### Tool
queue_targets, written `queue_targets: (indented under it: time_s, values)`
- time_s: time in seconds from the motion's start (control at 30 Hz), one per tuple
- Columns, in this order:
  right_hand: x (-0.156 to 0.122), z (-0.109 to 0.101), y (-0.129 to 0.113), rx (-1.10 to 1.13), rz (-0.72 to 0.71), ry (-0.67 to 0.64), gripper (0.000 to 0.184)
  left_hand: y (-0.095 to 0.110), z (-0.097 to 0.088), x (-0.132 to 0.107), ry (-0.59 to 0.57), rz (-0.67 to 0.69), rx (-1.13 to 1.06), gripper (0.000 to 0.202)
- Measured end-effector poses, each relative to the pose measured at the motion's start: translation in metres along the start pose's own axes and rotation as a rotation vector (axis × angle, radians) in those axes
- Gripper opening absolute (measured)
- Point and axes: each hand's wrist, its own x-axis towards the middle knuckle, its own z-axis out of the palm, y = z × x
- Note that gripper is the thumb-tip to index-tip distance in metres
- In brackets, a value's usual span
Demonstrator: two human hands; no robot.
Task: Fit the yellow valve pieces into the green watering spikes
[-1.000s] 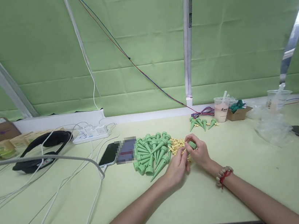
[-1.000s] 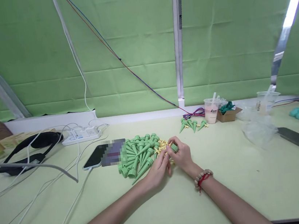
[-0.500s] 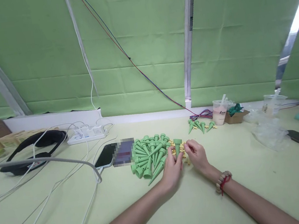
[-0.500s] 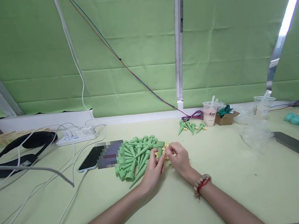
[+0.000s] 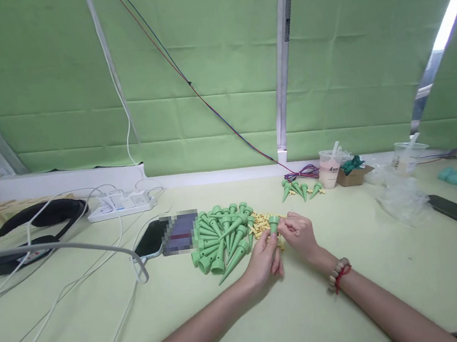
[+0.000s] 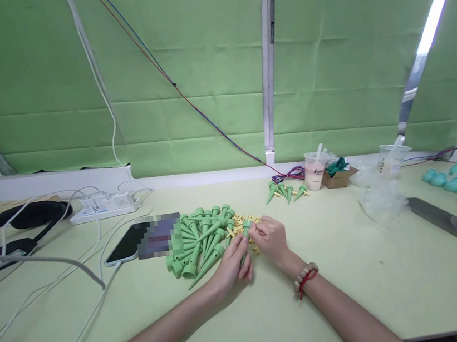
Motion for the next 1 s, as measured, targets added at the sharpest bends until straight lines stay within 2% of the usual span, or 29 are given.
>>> queue_targets:
  time_s: [0.13,0.27,0.37,0.5,0.57,0.67,0.87,1.0]
  values:
    - [0.002,-0.003,0.005,-0.065,-0.128,0.0,0.041,0.0,-0.005,0.001,-0.07,-0.094,-0.101,0.047]
    - [0.005,-0.009,0.005,-0.066,-0.104,-0.119,0.042,0.007,-0.008,0.001,-0.118,-0.135,-0.086,0.045]
    - [0.006,-0.01,0.002,0.017,0.034,-0.147,0.045,0.011,-0.006,-0.001,-0.01,-0.03,0.012,0.045]
    - [0.009,-0.008,-0.006,0.29,0.36,-0.187,0.034,0.014,-0.006,-0.003,0.205,0.169,0.2,0.048]
    - [0.012,-0.006,-0.009,0.485,0.495,-0.227,0.029,0.015,-0.008,-0.003,0.244,0.213,0.283,0.049]
    - [0.016,-0.004,-0.011,0.707,0.624,-0.267,0.033,0.014,-0.012,-0.002,0.287,0.239,0.364,0.047]
    - [0.015,-0.001,-0.01,0.962,0.859,-0.321,0.035,0.017,-0.015,0.002,0.417,0.307,0.409,0.041]
    - [0.012,0.0,-0.012,1.067,0.951,-0.354,0.036,0.02,-0.016,0.004,0.422,0.288,0.4,0.037]
